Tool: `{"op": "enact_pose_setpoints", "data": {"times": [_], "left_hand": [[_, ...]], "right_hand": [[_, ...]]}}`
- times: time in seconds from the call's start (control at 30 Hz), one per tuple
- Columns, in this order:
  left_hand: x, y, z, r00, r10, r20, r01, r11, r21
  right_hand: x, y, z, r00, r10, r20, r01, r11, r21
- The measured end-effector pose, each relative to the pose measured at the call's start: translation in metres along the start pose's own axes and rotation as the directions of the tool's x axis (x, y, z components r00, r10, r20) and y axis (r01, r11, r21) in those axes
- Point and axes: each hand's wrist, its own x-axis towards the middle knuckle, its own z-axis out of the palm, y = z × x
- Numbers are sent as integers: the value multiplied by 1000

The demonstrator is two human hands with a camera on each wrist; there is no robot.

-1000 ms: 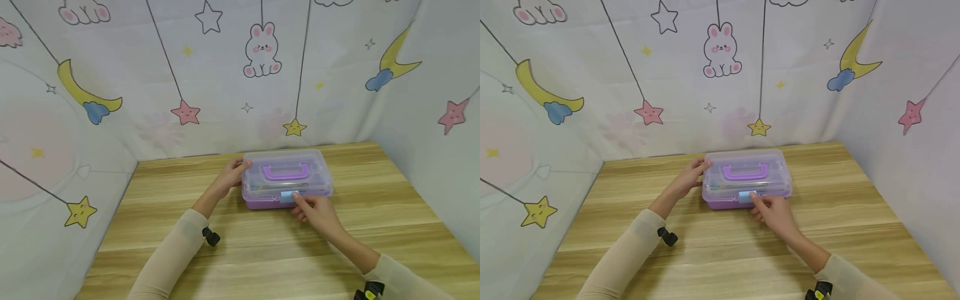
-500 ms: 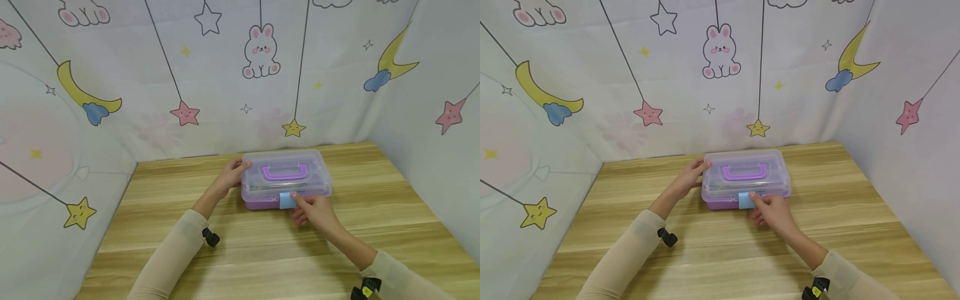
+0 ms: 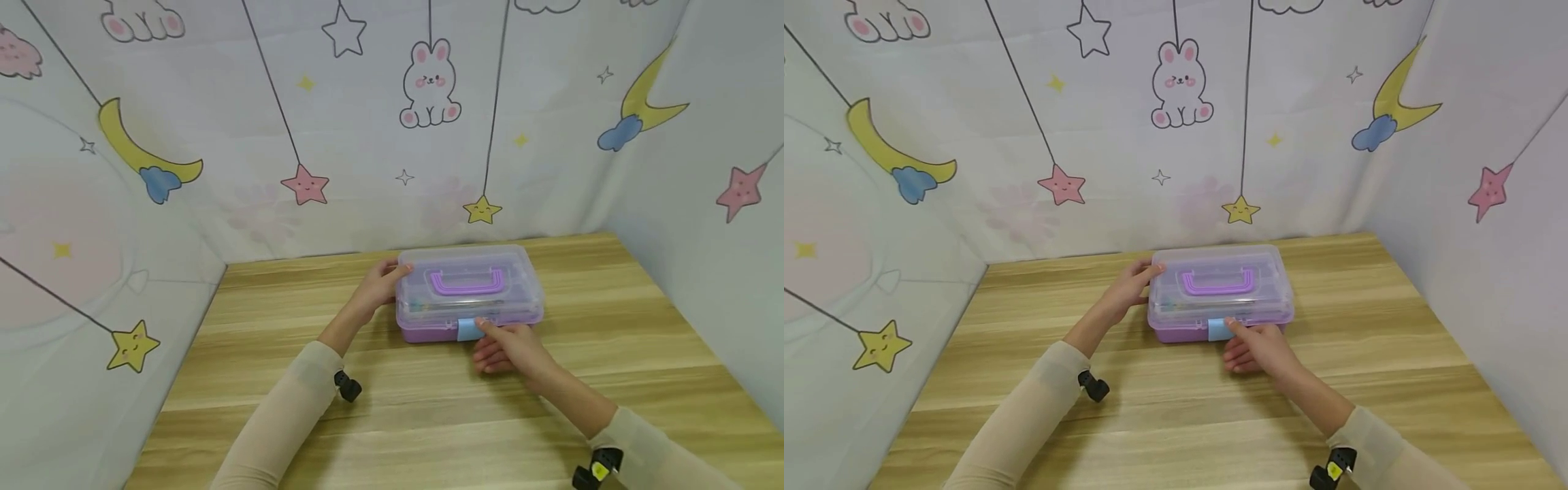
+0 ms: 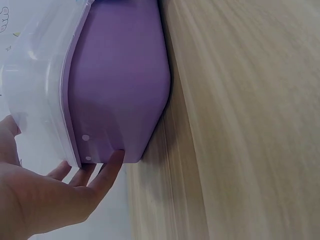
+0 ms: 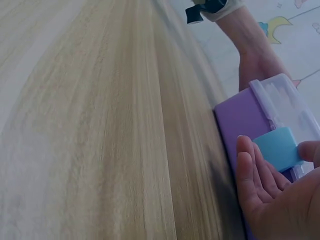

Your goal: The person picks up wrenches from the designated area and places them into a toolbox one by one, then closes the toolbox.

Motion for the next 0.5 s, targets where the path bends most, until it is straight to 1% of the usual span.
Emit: {"op": "enact_pose_setpoints", "data": {"times": [0.07,0.17,0.23,0.27,0.33,0.4,0.43,0.47,0.5], "left_hand": [[0,0,0,1000,-1,-1,1,1000,10],[0,0,-1,1000,-3,-1,3,1000,21],[0,1,-1,1000,-1,3,1,1000,29],[1,2,-1,1000,1,8,-1,999,33],[0,4,-2,1000,4,24,-5,999,40],[-1,5,-3,999,6,39,-9,997,73],[-3,6,-5,999,11,46,-16,994,109],[-5,8,-7,998,23,53,-30,988,149],[-7,9,-10,998,32,62,-43,981,191]], "right_hand": [[1,1,-1,999,18,34,-20,998,66],[5,5,-1,996,21,84,-32,991,132],[6,7,0,995,9,104,-24,989,149],[6,8,0,994,1,112,-16,990,138],[5,8,-1,992,-15,126,5,997,82],[2,5,-2,987,-39,154,44,999,-27],[0,2,-3,981,-53,185,70,994,-88],[-4,-2,-4,971,-66,229,104,982,-156],[-7,-8,-5,955,-89,283,155,963,-221]]}}
